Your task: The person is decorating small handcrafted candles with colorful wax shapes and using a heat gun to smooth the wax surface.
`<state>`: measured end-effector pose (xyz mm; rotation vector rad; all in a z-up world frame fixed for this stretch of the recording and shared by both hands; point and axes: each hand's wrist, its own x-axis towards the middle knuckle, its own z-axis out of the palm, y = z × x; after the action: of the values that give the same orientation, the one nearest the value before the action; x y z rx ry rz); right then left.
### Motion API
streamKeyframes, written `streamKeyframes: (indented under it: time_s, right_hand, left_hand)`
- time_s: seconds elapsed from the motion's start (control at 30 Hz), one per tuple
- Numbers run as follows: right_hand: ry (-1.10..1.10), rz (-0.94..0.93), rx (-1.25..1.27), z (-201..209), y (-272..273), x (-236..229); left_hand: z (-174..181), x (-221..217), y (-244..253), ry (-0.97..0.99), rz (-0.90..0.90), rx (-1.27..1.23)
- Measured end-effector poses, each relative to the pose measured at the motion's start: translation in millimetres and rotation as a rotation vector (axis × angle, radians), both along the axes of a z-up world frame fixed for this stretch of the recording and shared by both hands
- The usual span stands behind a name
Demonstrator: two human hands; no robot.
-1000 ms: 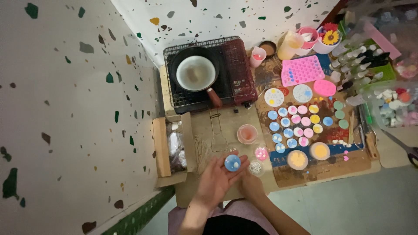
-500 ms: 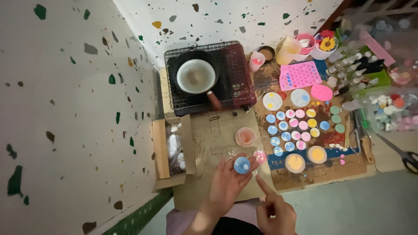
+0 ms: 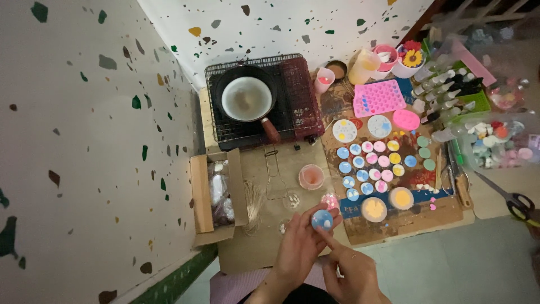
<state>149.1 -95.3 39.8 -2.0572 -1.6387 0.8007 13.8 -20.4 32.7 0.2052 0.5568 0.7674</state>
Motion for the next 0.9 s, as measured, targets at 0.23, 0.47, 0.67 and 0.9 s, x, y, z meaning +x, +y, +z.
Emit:
streamKeyframes:
  time_s: [0.23,0.47,0.67,0.9]
  right_hand:
    - [0.181,-0.158,0.357,6.5,2.8,3.6]
    - [0.335,-0.424,0.418,-114.2,-5.0,19.9]
    - [1.041,-0.928,-0.050,-159.3,-30.1,38.9]
    - [1.231,-0.827,0.046,-31.0,5.7,12.5]
  left_hand:
    - [-14.3,-7.9,1.7,-0.106,0.092,0.013]
    - [-31.7,-37.3,25.8,-0.105,0.209,-0.017]
    - [-30.4,-44.2,26.6,-0.149,0.246,-0.026]
    - [-30.3,-10.8,3.9,-0.110,0.163,0.013]
